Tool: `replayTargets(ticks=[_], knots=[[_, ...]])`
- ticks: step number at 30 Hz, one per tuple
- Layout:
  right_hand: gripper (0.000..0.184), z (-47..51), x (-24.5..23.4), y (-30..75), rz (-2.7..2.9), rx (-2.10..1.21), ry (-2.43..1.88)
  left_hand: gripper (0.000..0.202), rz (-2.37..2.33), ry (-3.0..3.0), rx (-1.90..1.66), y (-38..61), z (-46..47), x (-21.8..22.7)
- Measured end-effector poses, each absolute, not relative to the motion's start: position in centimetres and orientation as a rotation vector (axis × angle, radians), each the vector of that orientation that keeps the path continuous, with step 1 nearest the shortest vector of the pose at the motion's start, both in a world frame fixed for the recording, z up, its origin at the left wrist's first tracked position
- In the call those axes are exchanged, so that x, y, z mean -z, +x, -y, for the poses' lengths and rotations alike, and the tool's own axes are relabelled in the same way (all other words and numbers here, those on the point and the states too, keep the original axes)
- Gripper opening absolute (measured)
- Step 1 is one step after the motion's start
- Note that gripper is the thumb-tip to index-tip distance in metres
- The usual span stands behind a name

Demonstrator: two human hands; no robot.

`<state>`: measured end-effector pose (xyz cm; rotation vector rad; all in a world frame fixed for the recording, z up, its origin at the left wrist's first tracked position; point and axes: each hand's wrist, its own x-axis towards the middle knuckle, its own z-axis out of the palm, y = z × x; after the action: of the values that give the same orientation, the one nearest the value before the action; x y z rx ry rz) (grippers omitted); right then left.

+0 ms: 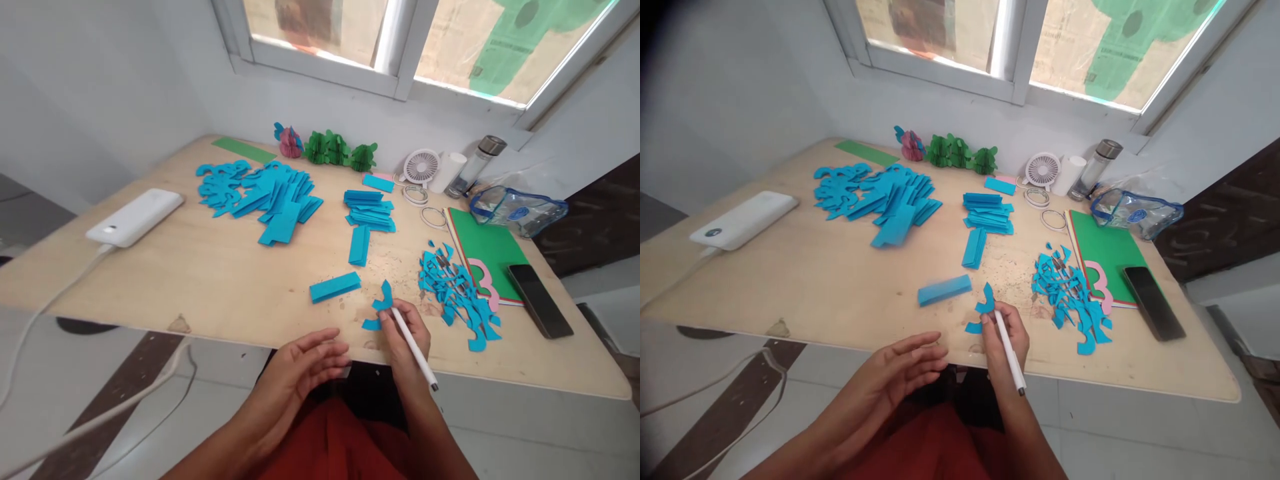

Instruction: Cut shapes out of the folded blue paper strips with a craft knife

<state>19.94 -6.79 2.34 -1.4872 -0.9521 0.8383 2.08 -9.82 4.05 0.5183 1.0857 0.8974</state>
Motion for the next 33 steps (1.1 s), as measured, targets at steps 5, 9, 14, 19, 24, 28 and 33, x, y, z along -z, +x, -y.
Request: replayTargets(ticks=[5, 9, 14, 19, 24, 28, 33], knots=[[0.027, 7.0, -1.7, 20.2, 0.977, -0.826, -1.507, 0.019, -1.515, 1.498, -1.137, -1.3, 7.3, -3.6], [0.029, 7.2, -1.4, 20.2, 1.006, -0.789, -1.531, 0.03, -1.511, 2.257, -0.972, -1.8, 3.1, -2.5], [0.031, 7.6, -1.2, 20.2, 0.994, -0.822, -1.552, 0.021, -1.541, 2.582, -0.86, -1.6, 1.3, -1.6], [0.033, 7.7, -0.3, 20.4, 0.977, -0.839, -1.578, 0.023, -1.854, 2.445, -1.072, -4.5, -0.7, -2.7], [0.032, 7.7, 0.7, 20.6, 1.015, -0.85, -1.573, 0.026, -2.527, 1.984, -0.98, -8.2, -5.6, -4.0], [0.031, 8.0, 0.8, 20.7, 1.053, -0.84, -1.569, 0.03, -2.475, 2.034, -0.885, -8.5, -7.4, -3.6], [0.026, 8.0, 0.7, 20.5, 1.075, -0.835, -1.53, 0.03, -2.134, 2.292, -0.852, -5.3, -5.4, -2.9]])
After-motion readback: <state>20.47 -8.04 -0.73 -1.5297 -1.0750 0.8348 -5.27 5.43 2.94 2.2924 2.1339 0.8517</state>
